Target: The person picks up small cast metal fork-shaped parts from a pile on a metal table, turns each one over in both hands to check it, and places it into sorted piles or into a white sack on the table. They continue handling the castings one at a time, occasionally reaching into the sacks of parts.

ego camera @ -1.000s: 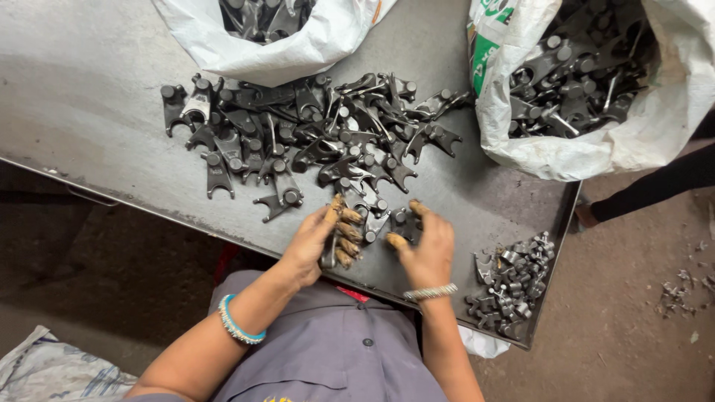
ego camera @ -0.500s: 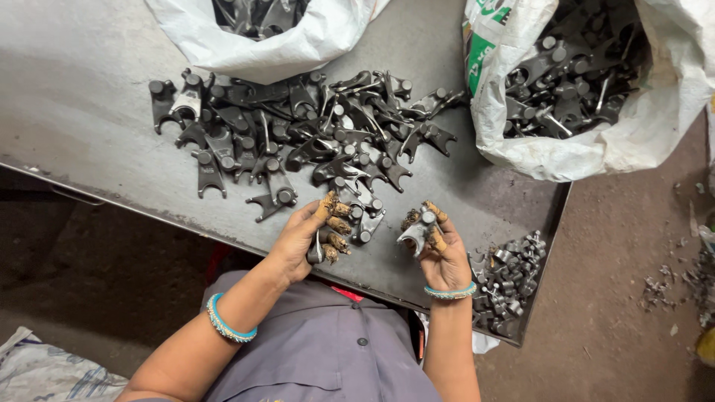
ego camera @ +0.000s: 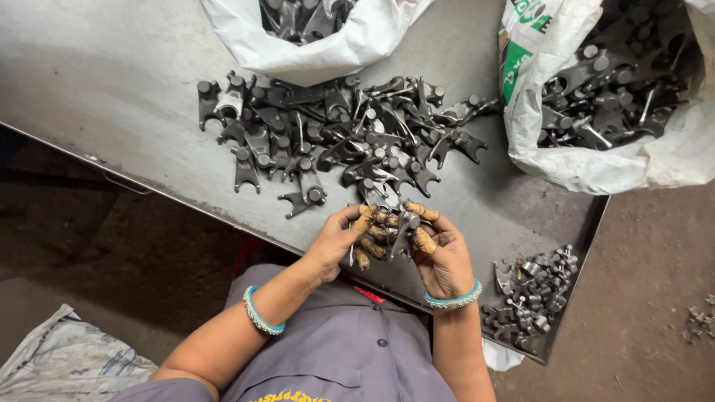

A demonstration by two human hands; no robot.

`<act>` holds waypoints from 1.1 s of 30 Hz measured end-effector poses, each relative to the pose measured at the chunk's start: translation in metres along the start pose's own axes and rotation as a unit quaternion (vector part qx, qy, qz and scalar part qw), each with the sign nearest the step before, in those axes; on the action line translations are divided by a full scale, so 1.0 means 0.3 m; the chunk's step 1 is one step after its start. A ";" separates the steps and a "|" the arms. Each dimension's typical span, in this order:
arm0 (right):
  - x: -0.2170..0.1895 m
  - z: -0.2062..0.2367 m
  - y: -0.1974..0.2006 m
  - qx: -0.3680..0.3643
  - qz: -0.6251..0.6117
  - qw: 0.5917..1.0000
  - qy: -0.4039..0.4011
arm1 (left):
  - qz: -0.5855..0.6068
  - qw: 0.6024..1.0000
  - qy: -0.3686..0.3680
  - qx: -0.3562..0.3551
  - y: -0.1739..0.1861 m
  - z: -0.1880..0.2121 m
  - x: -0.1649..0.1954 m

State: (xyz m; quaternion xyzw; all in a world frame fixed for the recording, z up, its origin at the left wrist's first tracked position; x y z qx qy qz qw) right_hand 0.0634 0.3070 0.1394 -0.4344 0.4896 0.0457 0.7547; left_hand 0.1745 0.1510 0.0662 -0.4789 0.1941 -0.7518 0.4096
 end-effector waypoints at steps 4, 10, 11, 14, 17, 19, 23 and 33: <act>-0.008 -0.018 0.026 0.053 -0.017 0.998 -0.008 | -0.004 1.000 0.016 0.025 0.018 0.015 0.017; -0.016 0.015 0.113 0.118 0.026 0.992 0.040 | -0.007 0.999 0.023 0.026 0.026 0.025 0.050; -0.016 0.019 0.121 0.120 0.029 0.991 0.042 | -0.005 0.999 0.022 0.022 0.023 0.026 0.053; -0.029 0.025 0.135 0.125 0.036 0.990 0.049 | -0.009 0.999 0.023 0.023 0.014 0.036 0.063; -0.047 0.026 0.124 0.133 0.041 0.989 0.054 | -0.020 0.999 0.037 0.007 -0.003 0.046 0.078; -0.052 0.023 0.093 0.118 0.064 0.989 0.064 | -0.028 0.998 0.047 -0.005 -0.018 0.050 0.086; -0.048 0.025 -0.017 0.035 0.177 0.979 0.092 | 0.006 0.997 0.075 -0.021 -0.047 0.045 0.072; 0.040 0.029 -0.236 0.103 0.770 0.605 0.174 | -0.034 0.999 -0.021 0.027 0.058 0.067 0.187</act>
Point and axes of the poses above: each hand's wrist, its own z-axis away from the middle knuckle, its own y-axis out of the back of the hand, x = y × z, the point moved 4 cm from there along -z, towards the middle knuckle, and after that the axes turned 8 degrees about y, right-handed, at the moved point
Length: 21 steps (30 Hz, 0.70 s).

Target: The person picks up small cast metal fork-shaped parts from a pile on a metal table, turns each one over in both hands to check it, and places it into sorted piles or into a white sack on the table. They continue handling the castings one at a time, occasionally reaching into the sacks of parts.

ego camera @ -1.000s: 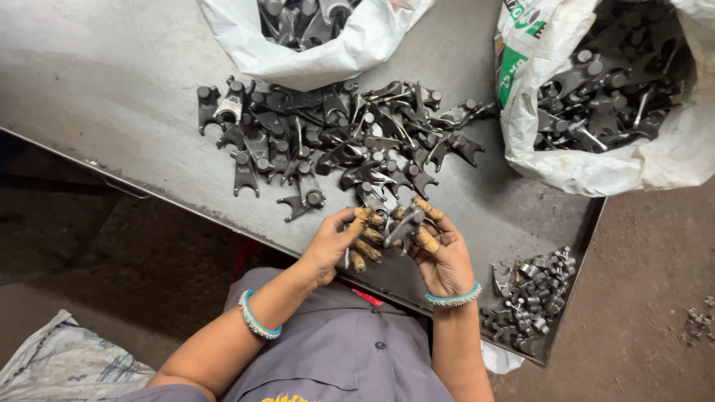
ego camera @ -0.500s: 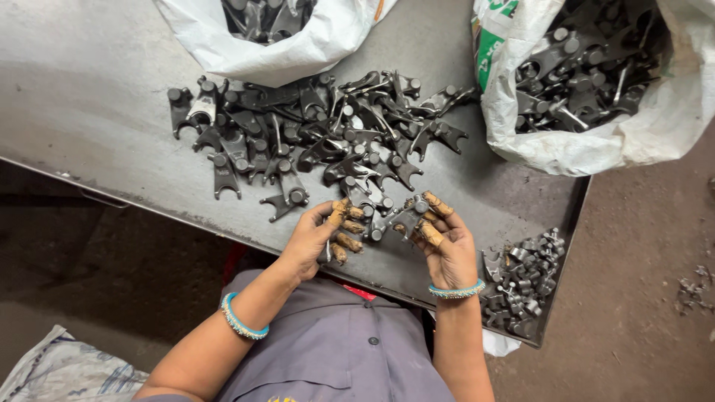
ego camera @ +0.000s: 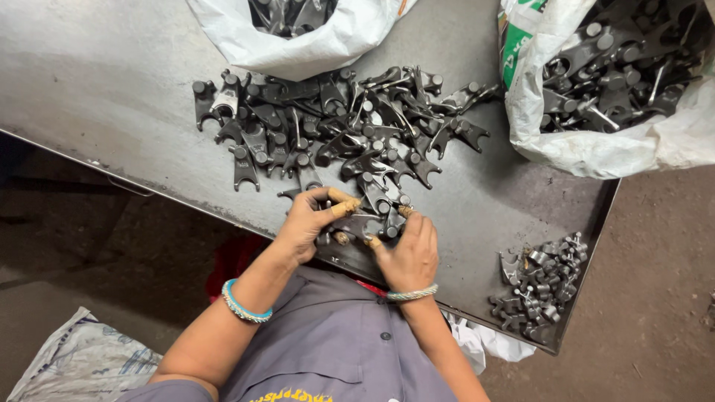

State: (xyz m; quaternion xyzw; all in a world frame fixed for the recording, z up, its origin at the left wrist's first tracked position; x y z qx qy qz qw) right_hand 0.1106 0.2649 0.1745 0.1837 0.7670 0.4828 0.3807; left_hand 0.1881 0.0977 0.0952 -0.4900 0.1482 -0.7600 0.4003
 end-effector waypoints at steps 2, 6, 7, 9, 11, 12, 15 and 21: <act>0.013 0.017 -0.018 0.008 -0.006 1.000 -0.014 | -0.002 1.000 0.005 0.005 -0.002 0.018 0.023; 0.098 0.058 -0.033 0.043 -0.023 0.999 -0.004 | -0.045 0.998 0.014 0.046 -0.030 0.040 0.043; 0.138 0.068 -0.035 0.040 -0.018 0.999 -0.022 | -0.053 0.997 0.017 0.045 -0.040 0.040 0.042; 0.229 0.091 -0.030 0.033 -0.007 0.998 -0.059 | -0.066 0.997 0.026 0.041 -0.056 0.046 0.032; 0.346 0.102 -0.035 0.040 -0.265 0.953 -0.143 | -0.079 0.996 0.029 0.019 -0.078 0.039 0.020; 0.400 0.117 -0.034 0.042 -0.388 0.903 -0.181 | -0.086 0.996 0.030 0.009 -0.090 0.036 0.011; 0.519 0.184 -0.018 0.022 -0.685 0.672 -0.280 | -0.099 0.994 0.043 0.004 -0.122 0.019 -0.020; 0.585 0.227 -0.006 0.039 -0.762 0.569 -0.307 | -0.107 0.991 0.082 -0.018 -0.123 -0.026 -0.092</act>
Point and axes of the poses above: each hand's wrist, its own z-axis away from the middle knuckle, its own y-axis out of the back of the hand, x = y × z, the point moved 4 cm from there along -z, towards the middle knuckle, and after that the axes turned 8 degrees about y, right-handed, at the moved point
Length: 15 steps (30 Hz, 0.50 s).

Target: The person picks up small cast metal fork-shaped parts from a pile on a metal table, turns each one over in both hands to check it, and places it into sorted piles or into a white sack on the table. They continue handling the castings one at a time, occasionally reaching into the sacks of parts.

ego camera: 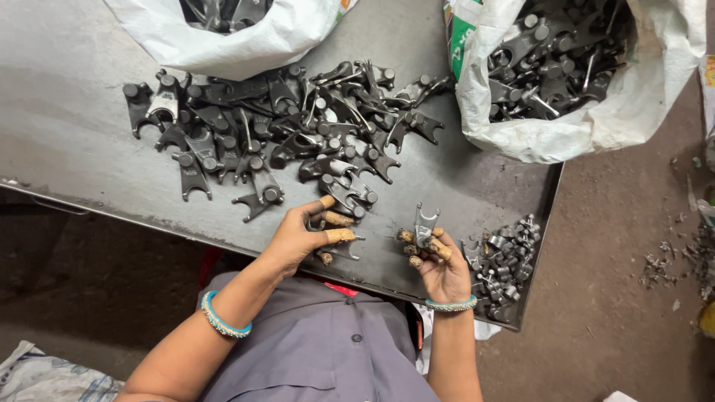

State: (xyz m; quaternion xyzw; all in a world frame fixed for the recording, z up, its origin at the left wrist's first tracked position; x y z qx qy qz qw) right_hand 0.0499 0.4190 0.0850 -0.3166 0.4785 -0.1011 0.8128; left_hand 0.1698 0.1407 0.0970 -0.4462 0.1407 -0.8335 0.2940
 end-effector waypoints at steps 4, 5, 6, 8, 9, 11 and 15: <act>0.008 0.005 -0.116 -0.048 0.098 0.994 0.029 | 0.009 0.997 -0.068 0.022 0.018 -0.027 -0.054; 0.015 0.007 -0.168 -0.075 0.122 0.989 0.045 | 0.015 0.995 -0.102 0.017 0.016 -0.035 -0.056; 0.022 0.011 -0.224 -0.102 0.145 0.982 0.061 | 0.021 0.990 -0.137 0.012 0.020 -0.035 -0.053; 0.013 0.004 -0.329 -0.151 0.312 0.934 0.088 | 0.102 0.993 -0.044 -0.044 0.020 -0.030 -0.082; 0.009 -0.011 -0.382 -0.173 0.392 0.897 0.104 | 0.143 0.987 0.002 -0.074 0.016 -0.024 -0.089; -0.002 -0.066 -0.486 -0.145 0.565 0.780 0.227 | 0.149 0.988 -0.011 -0.045 0.024 -0.021 -0.066; 0.031 -0.142 -0.603 -0.144 0.697 0.613 0.344 | 0.154 0.987 -0.032 -0.035 0.052 -0.001 -0.005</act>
Point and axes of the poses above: each hand's wrist, its own z-axis away from the middle knuckle, its own y-axis out of the back of the hand, x = y × z, the point moved 4 cm from there along -z, towards the middle knuckle, and after that the axes turned 8 degrees about y, right-handed, at the moved point
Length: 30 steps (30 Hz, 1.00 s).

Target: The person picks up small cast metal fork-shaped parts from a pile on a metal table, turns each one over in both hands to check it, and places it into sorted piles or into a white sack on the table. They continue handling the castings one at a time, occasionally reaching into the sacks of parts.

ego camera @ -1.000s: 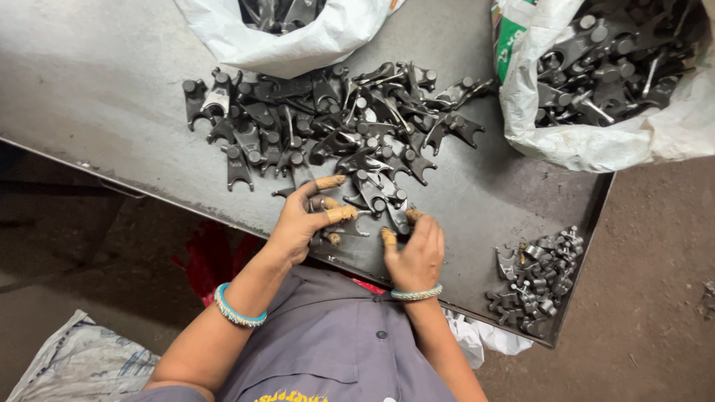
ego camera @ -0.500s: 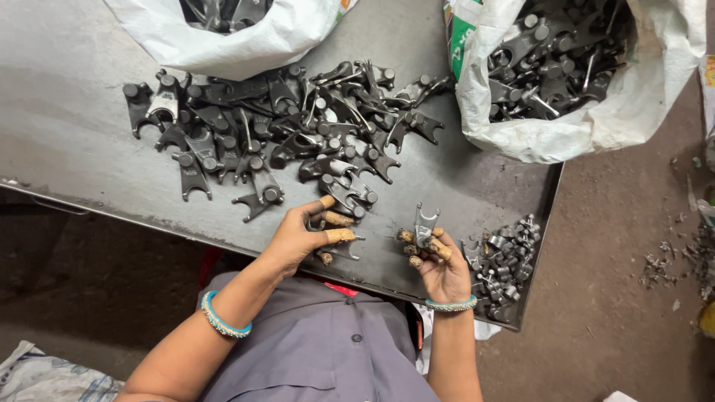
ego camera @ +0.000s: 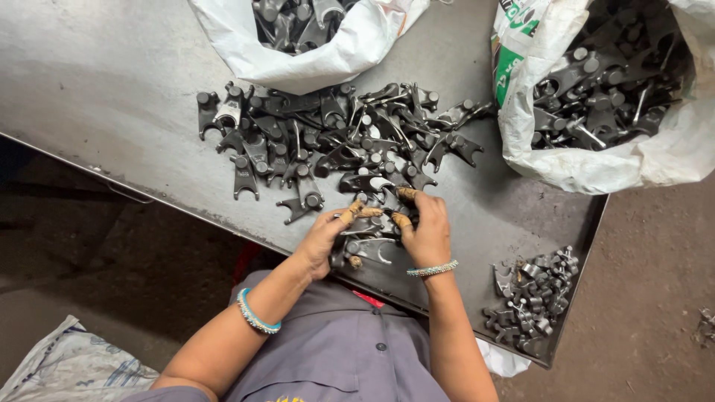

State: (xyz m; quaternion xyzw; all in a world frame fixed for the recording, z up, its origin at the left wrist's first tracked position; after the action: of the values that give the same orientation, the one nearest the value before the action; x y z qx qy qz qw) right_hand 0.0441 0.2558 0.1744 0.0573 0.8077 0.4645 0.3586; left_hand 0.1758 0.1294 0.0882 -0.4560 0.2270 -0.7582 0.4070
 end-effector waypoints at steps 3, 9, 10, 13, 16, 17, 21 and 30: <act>0.060 0.033 -0.020 -0.015 -0.024 0.998 -0.061 | 0.037 0.998 0.030 0.045 0.019 0.016 0.036; 0.326 0.200 0.026 0.038 -0.344 0.917 -0.197 | -0.003 0.999 0.029 0.024 0.030 0.092 0.099; 0.373 0.243 0.035 0.061 -0.442 0.860 -0.247 | 0.011 0.999 0.039 0.021 0.029 0.093 0.099; 0.457 0.348 0.059 0.104 -0.659 0.670 -0.325 | 0.039 0.997 0.061 0.003 0.019 0.070 0.081; 0.451 0.371 0.076 0.086 -0.747 0.585 -0.303 | 0.054 0.996 0.069 -0.022 0.006 0.034 0.041; 0.431 0.368 0.081 0.081 -0.755 0.578 -0.299 | 0.062 0.995 0.072 -0.025 0.000 0.017 0.024; 0.275 0.303 0.099 0.033 -0.707 0.641 -0.297 | 0.025 0.997 0.041 -0.057 -0.024 -0.011 -0.015; 0.001 0.078 0.076 -0.022 -0.257 0.955 -0.148 | 0.094 0.989 0.066 -0.093 -0.016 0.036 0.021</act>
State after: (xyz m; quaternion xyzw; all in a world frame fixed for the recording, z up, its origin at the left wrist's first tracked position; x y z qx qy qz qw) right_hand 0.0532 0.2853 0.1852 -0.0918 0.7228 0.3609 0.5821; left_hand 0.1816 0.1273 0.1000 -0.4171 0.3649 -0.7205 0.4168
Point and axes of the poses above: each hand's wrist, its own z-axis away from the middle knuckle, its own y-axis out of the back of the hand, x = y × z, the point moved 4 cm from there along -z, towards the middle knuckle, and after that the axes turned 8 degrees about y, right-handed, at the moved point
